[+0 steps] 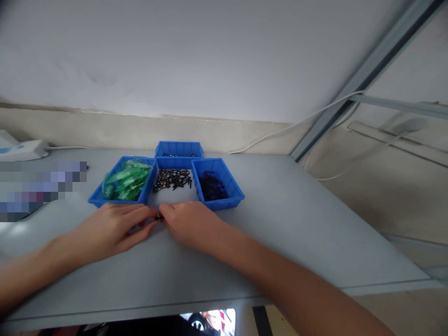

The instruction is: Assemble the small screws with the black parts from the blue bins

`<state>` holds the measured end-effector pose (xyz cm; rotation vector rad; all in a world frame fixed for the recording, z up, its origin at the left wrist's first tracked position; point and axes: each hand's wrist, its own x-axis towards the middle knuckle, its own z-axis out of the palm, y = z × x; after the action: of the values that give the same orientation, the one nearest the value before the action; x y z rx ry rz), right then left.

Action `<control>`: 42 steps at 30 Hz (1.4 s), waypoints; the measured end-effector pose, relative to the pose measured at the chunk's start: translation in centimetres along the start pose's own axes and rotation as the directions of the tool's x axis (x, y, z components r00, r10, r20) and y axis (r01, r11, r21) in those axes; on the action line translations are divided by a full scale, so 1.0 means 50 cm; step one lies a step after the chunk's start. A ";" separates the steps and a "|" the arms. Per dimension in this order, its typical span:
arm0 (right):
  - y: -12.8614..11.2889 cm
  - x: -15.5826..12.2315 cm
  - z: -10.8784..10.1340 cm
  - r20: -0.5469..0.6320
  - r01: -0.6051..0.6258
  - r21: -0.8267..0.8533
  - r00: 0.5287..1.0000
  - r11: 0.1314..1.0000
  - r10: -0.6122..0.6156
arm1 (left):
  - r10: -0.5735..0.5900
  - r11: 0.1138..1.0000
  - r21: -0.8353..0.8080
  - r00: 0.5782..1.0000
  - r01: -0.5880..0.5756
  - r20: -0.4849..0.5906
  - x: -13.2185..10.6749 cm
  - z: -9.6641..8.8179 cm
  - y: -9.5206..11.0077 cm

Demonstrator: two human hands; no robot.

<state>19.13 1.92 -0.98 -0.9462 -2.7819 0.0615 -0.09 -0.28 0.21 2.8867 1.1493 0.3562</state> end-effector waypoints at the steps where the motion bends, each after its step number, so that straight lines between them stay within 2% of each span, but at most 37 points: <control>1: -0.001 0.001 -0.001 0.000 0.004 0.017 1.000 1.000 -0.004 | 0.023 1.000 -0.001 0.999 -0.023 -0.024 0.000 0.001 0.000; 5: -0.003 0.002 -0.003 0.000 0.016 0.067 1.000 0.998 -0.016 | 0.060 0.998 0.000 0.995 -0.060 -0.081 0.000 0.002 0.000; 12: -0.007 0.002 -0.007 0.061 0.012 0.126 0.998 0.992 -0.020 | 0.140 0.990 -0.006 0.988 -0.141 -0.058 0.003 -0.002 0.000; 16: -0.008 0.001 -0.011 0.073 -0.026 0.118 0.997 0.993 0.017 | 0.094 0.996 0.011 0.995 -0.094 -0.013 0.001 -0.008 0.001; 20: -0.008 -0.002 -0.013 0.053 -0.044 0.081 0.998 0.996 0.040 | 0.012 0.997 0.068 0.996 -0.018 0.087 0.002 -0.013 0.003; 24: -0.011 -0.001 -0.021 0.060 -0.051 0.067 0.997 0.996 0.047 | -0.027 0.994 0.110 0.986 0.009 0.163 0.007 -0.010 0.003; 34: -0.015 -0.002 -0.019 -0.003 0.048 0.006 0.999 0.999 -0.048 | -0.056 0.998 0.030 0.972 0.050 0.230 0.006 -0.004 0.007; 42: -0.014 -0.002 -0.017 -0.015 0.043 -0.009 0.999 0.999 -0.043 | -0.061 0.998 0.043 0.966 0.052 0.250 0.005 0.002 0.005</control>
<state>18.97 1.26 -0.09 -0.8853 -2.7892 0.0358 0.27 -0.31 0.19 2.8163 1.2002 -0.0325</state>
